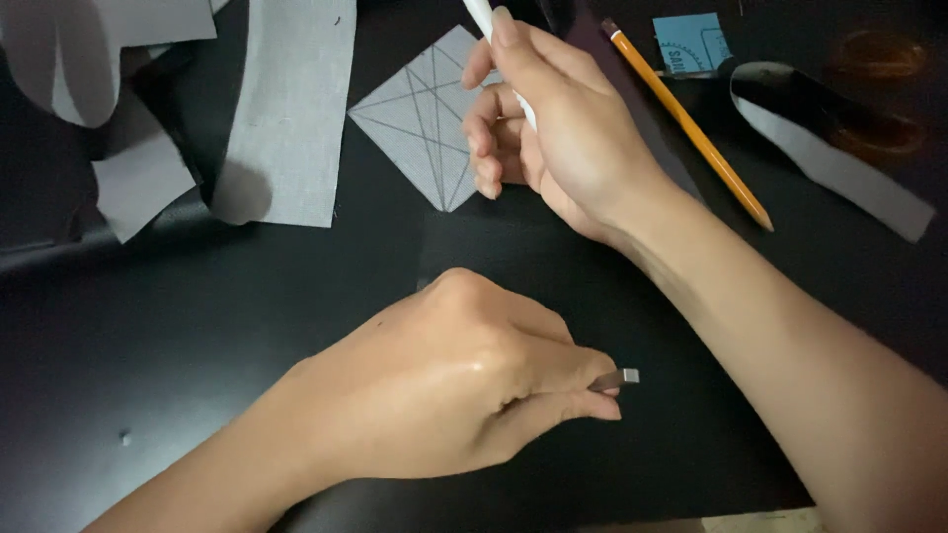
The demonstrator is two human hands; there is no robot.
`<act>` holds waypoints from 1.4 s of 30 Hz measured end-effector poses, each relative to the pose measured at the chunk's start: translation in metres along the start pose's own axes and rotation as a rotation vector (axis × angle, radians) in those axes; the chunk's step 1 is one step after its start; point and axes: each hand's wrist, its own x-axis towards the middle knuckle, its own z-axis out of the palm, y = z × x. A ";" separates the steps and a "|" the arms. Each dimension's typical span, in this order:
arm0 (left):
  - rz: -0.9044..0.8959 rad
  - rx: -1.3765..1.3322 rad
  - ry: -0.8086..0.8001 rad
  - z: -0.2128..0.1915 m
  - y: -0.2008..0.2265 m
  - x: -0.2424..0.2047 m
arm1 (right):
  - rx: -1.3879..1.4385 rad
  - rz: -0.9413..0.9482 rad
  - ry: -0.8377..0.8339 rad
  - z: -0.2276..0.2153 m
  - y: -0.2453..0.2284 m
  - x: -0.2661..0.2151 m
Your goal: Using a mallet and a prong punch to create stitching holes in a piece of leather on a workbench.
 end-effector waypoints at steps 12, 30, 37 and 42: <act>0.020 0.065 0.060 -0.015 -0.006 -0.002 | -0.038 -0.169 0.044 0.007 -0.006 -0.006; 0.088 0.234 0.189 -0.030 -0.027 -0.019 | -1.583 0.117 0.192 -0.006 -0.109 -0.163; 0.054 0.281 0.203 -0.030 -0.030 -0.020 | -1.842 -0.012 0.030 -0.003 -0.098 -0.171; 0.080 0.278 0.191 -0.030 -0.032 -0.020 | -2.004 0.040 0.024 -0.003 -0.092 -0.163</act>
